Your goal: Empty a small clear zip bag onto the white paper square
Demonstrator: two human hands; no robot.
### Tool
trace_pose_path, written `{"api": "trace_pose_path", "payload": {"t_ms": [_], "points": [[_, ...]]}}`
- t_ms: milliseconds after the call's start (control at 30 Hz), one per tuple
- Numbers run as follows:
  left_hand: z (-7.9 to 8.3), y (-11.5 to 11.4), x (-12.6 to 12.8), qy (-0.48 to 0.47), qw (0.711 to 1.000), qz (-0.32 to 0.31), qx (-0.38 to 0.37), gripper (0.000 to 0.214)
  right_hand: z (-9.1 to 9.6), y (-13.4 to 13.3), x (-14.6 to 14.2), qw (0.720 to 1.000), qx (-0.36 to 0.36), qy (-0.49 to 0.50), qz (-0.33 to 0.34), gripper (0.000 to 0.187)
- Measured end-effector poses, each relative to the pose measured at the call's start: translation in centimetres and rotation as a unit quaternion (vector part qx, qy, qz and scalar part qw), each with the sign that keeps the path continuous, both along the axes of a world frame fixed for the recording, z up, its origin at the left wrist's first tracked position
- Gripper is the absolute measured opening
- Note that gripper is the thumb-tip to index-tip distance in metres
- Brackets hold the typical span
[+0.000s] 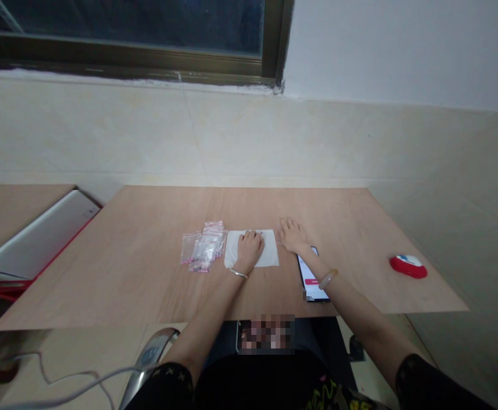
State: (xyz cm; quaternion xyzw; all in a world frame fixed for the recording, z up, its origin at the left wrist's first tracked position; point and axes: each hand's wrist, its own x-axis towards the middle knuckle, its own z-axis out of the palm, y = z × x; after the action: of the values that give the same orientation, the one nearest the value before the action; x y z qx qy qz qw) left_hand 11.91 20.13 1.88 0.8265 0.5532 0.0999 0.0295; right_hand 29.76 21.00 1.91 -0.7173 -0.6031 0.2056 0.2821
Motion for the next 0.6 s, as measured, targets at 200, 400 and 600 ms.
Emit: {"api": "trace_pose_path", "payload": {"t_ms": [200, 400, 600], "points": [[-0.9, -1.6, -0.2, -0.031, 0.996, -0.072, 0.034, 0.037, -2.4, 0.8, 0.5, 0.98, -0.062, -0.165, 0.094, 0.059], [-2.6, -1.8, 0.3, -0.015, 0.99, -0.135, 0.026, 0.047, -3.1, 1.7, 1.1, 0.945, -0.078, -0.299, 0.102, 0.069], [-2.9, -1.7, 0.6, -0.007, 0.99, -0.138, 0.029, 0.048, -2.9, 1.5, 1.1, 0.938, -0.081, -0.319, 0.108, 0.076]]}}
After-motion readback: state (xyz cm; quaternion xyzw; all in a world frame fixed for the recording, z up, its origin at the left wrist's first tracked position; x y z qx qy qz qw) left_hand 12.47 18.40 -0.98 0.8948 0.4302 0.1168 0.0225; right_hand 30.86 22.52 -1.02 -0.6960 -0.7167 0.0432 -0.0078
